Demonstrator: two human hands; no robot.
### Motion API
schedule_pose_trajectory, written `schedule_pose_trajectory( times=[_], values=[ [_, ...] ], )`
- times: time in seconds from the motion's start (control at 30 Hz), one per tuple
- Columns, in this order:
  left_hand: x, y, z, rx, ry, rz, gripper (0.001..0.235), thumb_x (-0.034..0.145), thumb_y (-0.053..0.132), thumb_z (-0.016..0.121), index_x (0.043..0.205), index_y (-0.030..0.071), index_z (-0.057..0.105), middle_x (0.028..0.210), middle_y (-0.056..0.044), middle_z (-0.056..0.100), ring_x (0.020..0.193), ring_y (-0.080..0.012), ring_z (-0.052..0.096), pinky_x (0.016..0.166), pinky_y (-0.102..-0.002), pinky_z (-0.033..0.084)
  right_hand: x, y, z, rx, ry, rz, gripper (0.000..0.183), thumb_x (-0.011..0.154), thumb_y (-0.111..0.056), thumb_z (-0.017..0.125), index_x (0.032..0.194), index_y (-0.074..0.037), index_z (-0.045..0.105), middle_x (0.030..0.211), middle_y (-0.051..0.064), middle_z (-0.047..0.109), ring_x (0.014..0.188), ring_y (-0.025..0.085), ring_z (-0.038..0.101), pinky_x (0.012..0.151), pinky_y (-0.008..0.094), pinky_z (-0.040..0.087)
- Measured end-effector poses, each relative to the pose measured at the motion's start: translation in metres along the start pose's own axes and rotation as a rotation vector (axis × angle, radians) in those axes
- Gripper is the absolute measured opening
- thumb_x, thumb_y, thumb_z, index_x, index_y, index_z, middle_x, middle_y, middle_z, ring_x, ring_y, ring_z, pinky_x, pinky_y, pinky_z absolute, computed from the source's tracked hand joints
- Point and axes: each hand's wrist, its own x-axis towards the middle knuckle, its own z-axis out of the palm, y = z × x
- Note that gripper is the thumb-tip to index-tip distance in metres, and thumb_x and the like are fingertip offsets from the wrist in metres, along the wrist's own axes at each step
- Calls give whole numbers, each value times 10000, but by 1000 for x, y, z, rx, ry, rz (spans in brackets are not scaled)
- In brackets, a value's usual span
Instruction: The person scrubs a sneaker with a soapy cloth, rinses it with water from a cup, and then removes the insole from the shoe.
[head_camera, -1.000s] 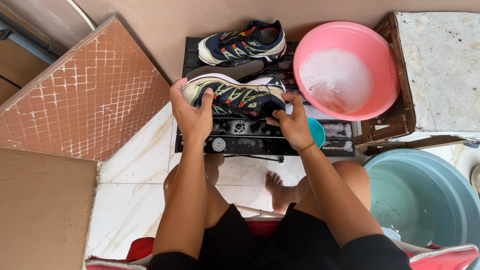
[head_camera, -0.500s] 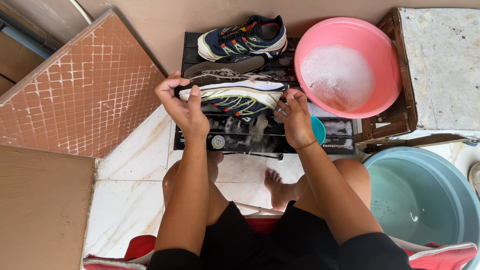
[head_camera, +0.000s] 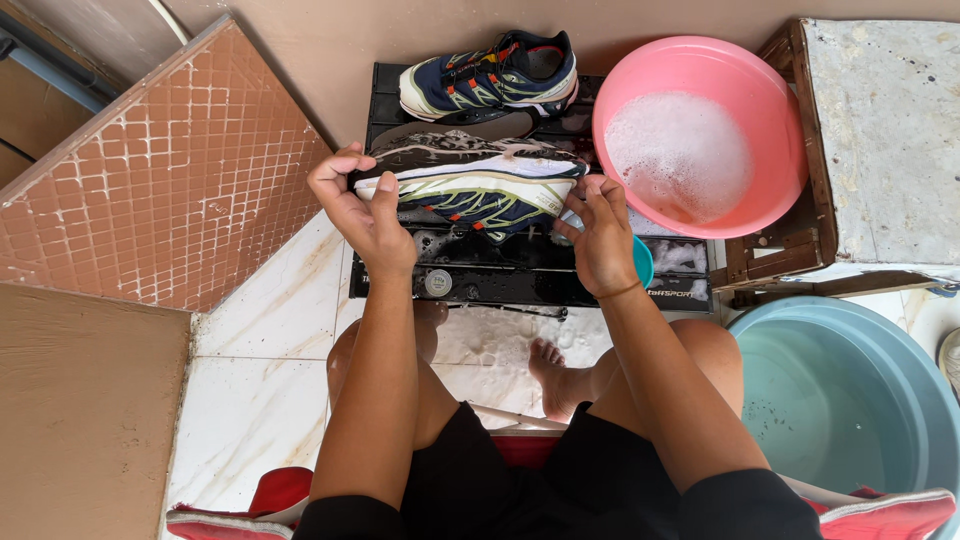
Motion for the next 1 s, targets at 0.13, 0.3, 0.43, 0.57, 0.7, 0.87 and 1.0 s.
schedule_pose_trajectory(
  times=[0.13,0.3,0.43,0.57,0.7,0.87,1.0],
  values=[
    [0,-1,-2,3,4,-15,325,976,212,680,1139,97,424,1047,-63,497,1233,-223,496,1173,-443,325,-2,-3,2,-5,7,-7,114,1108,-254,468,1203,-199,496,1231,13,570,1181,224,636,892,488,553],
    [3,6,1,-86,-12,1,328,981,257,669,1110,110,406,1008,-59,475,1172,-227,489,1152,-426,337,4,4,-2,121,36,8,58,1109,-264,478,1120,-207,485,1163,25,577,1109,235,639,819,490,572],
    [0,-1,-3,24,24,-75,315,996,260,673,1128,115,426,1029,-54,490,1179,-215,515,1129,-425,360,-1,-5,4,102,32,-2,76,1104,-285,489,1120,-211,489,1152,8,589,1081,214,643,789,457,579],
    [-5,-16,-14,373,0,-492,474,945,251,741,1276,44,472,1193,-175,481,1177,-346,523,1064,-509,417,-8,-17,9,-74,-31,-43,260,1073,-386,545,1251,-197,532,1242,-24,588,1080,142,597,834,378,550],
    [-2,-12,-26,775,-459,-838,770,887,283,746,1502,-4,381,1450,-334,384,1335,-576,464,1089,-701,447,-9,-17,11,-186,-99,-12,485,1059,-448,555,1414,-117,561,1320,17,576,1067,141,545,844,374,555],
    [-1,11,-28,1067,-812,-937,1006,871,398,773,1613,-20,236,1528,-367,311,1395,-579,437,1046,-715,501,-8,-13,19,-325,-141,-36,478,1042,-386,613,1418,-91,634,1353,65,608,1079,168,514,857,389,591],
    [-6,-2,-30,1170,-911,-919,1172,788,380,905,1627,-41,203,1553,-384,318,1462,-553,367,1057,-704,493,19,17,2,-435,-154,-163,492,923,7,717,1409,-38,658,960,16,476,879,131,579,804,295,652]
  ],
)
